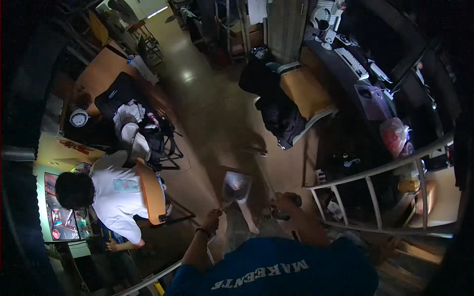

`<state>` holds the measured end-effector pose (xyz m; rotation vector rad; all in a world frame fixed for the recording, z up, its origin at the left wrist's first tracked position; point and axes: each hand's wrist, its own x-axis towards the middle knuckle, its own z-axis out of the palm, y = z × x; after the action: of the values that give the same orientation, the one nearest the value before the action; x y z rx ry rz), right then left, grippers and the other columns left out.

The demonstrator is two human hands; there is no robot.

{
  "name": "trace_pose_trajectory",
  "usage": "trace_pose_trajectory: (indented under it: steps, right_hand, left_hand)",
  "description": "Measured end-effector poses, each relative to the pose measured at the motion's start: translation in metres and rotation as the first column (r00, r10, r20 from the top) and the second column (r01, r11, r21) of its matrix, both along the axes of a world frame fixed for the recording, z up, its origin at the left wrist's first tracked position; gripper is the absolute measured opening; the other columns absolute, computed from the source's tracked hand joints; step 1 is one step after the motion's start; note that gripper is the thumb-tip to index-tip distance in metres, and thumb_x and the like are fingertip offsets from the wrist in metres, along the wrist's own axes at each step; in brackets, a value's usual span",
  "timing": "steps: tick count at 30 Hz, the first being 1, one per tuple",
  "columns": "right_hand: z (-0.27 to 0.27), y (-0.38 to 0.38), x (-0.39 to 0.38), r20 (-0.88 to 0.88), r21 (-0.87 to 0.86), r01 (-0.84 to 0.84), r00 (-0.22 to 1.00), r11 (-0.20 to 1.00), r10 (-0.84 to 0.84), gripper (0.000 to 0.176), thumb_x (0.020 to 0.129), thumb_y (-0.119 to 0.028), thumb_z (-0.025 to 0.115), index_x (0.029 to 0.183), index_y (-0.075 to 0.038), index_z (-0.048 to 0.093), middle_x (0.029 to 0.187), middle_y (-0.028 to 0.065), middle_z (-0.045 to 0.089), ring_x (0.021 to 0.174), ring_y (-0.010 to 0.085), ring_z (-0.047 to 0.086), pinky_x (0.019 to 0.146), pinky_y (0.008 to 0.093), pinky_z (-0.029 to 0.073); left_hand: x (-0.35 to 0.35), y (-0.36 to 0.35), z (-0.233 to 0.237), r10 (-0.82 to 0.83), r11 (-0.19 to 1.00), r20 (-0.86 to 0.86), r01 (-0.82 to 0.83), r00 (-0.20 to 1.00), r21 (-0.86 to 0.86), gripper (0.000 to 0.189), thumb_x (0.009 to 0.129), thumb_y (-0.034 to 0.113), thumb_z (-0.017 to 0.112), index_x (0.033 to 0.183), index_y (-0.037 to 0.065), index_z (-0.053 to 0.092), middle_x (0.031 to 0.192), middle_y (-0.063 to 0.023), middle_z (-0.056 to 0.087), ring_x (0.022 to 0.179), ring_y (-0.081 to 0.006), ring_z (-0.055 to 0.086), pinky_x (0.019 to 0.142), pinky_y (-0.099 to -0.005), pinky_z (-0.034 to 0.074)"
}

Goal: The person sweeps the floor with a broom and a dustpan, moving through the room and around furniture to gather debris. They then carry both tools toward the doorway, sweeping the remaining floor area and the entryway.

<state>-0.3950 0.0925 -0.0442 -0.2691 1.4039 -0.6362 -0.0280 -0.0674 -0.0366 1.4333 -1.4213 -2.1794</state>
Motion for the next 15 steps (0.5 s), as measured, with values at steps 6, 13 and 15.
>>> trace_pose_trajectory:
  steps: [6,13,15]
  right_hand:
    - [-0.064,-0.062,0.021,-0.165,-0.003,-0.181,0.970,0.983,0.178,0.032,0.087,-0.014,0.052,0.119,-0.006,0.053,0.077,0.0101,0.055,0.059,0.0162,0.047,0.052,0.0334,0.040]
    - [-0.027,-0.072,0.064,0.057,-0.030,-0.124,0.990,0.992,0.126,0.029,0.089,-0.013,0.051,0.116,-0.005,0.054,0.078,0.0114,0.056,0.058,0.0167,0.048,0.050,0.0335,0.039]
    - [-0.008,-0.068,0.075,0.167,-0.003,-0.042,0.985,0.999,0.042,0.028,0.089,-0.013,0.051,0.116,-0.004,0.055,0.079,0.0117,0.056,0.057,0.0168,0.048,0.049,0.0335,0.039]
  left_hand:
    - [-0.042,-0.072,0.036,-0.654,0.354,0.636,0.909,0.410,-0.222,0.021,0.093,0.015,0.050,0.111,0.007,0.055,0.086,-0.0060,0.056,0.055,-0.0130,0.046,0.053,-0.0308,0.043]
    - [-0.047,-0.127,-0.082,-0.416,-0.197,0.868,0.905,0.272,-0.378,0.035,0.095,0.027,0.046,0.123,0.008,0.053,0.088,-0.0077,0.062,0.058,-0.0141,0.049,0.054,-0.0337,0.045]
    - [-0.036,-0.132,-0.136,-0.027,-0.557,0.907,0.748,0.420,-0.362,0.039,0.095,0.032,0.045,0.125,0.009,0.051,0.085,-0.0078,0.061,0.057,-0.0144,0.048,0.053,-0.0347,0.044]
